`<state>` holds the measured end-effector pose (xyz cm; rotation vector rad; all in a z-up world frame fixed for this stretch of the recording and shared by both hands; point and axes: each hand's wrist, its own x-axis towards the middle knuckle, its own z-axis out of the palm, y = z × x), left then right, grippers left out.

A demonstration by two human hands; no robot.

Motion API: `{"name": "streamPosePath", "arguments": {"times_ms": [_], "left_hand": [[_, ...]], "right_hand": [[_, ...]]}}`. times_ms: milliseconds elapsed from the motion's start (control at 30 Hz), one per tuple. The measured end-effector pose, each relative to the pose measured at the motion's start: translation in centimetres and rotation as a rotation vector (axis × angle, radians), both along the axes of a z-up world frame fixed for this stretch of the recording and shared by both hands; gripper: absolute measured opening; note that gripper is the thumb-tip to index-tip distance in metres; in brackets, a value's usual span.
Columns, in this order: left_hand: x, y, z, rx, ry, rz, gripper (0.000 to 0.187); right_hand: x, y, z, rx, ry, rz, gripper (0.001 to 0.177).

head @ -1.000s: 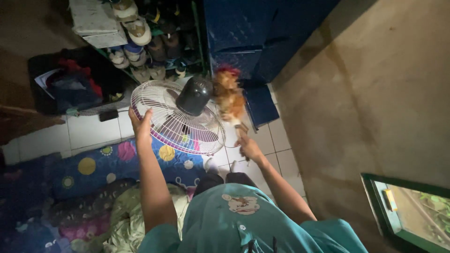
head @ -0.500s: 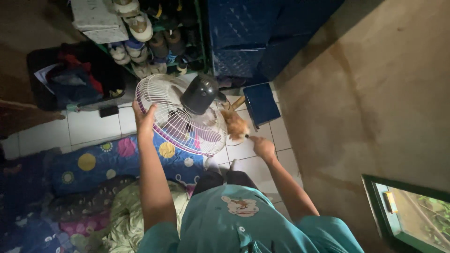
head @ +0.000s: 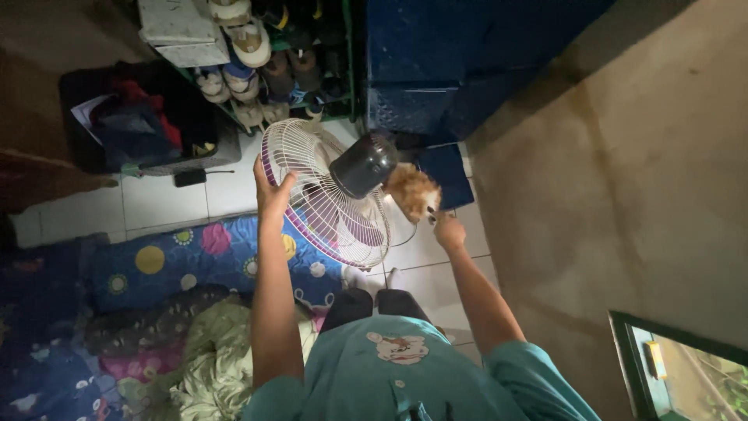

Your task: Cleaning the guard and housing of a floor fan using a duster.

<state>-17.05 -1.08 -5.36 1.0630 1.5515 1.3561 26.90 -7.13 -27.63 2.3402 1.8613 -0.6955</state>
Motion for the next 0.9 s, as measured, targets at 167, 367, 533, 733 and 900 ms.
{"name": "streamPosePath", "arguments": {"times_ms": [167, 367, 533, 733, 900], "left_hand": [[0.4, 0.1, -1.4, -0.007, -0.099, 0.041, 0.087], [0.8, 1.8, -4.3, -0.041, 0.016, 0.084, 0.087], [0.9, 3.0, -6.4, -0.082, 0.140, 0.145, 0.090], [1.1, 2.0, -6.8, -0.021, 0.099, 0.195, 0.090], [0.7, 1.3, -5.3, -0.041, -0.011, 0.163, 0.089]], "right_hand": [[0.3, -1.9, 8.9, 0.333, 0.348, -0.138, 0.031], [-5.1, -4.9, 22.6, 0.421, 0.795, -0.191, 0.034], [-6.4, -8.1, 20.9, 0.283, 0.653, -0.011, 0.036], [-6.1, -11.3, 19.3, 0.159, 0.913, -0.103, 0.036], [-0.5, -14.7, 11.1, -0.146, 1.035, -0.241, 0.035]]}}
